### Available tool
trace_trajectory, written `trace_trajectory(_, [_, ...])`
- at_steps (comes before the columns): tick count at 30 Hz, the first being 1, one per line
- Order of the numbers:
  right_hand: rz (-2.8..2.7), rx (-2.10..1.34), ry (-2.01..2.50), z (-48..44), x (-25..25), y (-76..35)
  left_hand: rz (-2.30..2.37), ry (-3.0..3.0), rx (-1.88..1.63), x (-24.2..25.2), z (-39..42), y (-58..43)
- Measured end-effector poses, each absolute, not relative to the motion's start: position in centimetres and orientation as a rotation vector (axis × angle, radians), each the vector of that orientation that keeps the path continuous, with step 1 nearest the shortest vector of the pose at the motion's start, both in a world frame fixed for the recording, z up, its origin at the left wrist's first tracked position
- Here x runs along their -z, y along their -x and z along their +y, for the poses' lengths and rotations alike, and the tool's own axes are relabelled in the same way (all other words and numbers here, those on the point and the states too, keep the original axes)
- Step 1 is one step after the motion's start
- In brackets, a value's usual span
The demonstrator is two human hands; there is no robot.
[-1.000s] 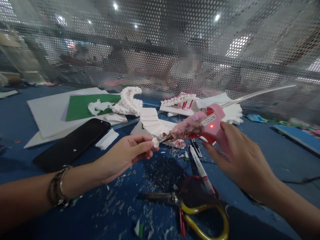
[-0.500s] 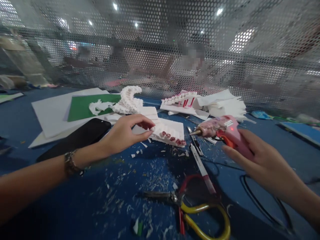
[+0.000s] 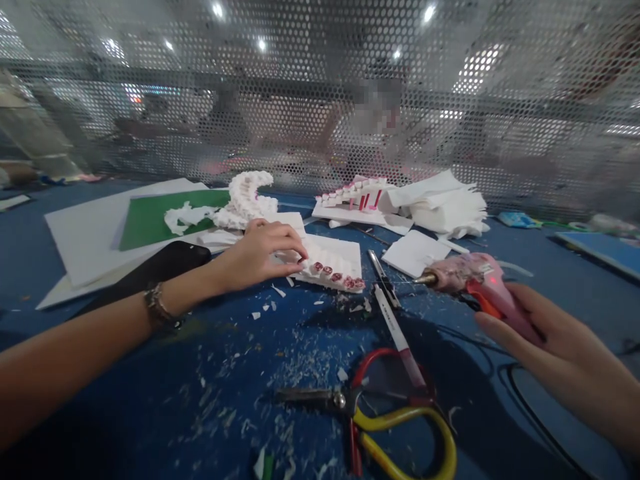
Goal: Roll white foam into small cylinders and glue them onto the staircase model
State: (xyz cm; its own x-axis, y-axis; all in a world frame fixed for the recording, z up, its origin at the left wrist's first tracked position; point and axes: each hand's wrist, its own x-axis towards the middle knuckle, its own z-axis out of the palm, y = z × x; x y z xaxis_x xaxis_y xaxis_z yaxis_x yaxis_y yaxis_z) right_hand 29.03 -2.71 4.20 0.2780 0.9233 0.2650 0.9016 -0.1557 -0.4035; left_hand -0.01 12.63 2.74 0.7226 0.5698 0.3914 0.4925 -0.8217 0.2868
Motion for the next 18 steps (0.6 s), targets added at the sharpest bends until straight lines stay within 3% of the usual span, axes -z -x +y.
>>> trace_trajectory(18, [-1.547, -0.039, 2.104, -2.45, -4.02, -29.30, 0.802, -3.098, -0.747, -2.55, 12.25, -0.19])
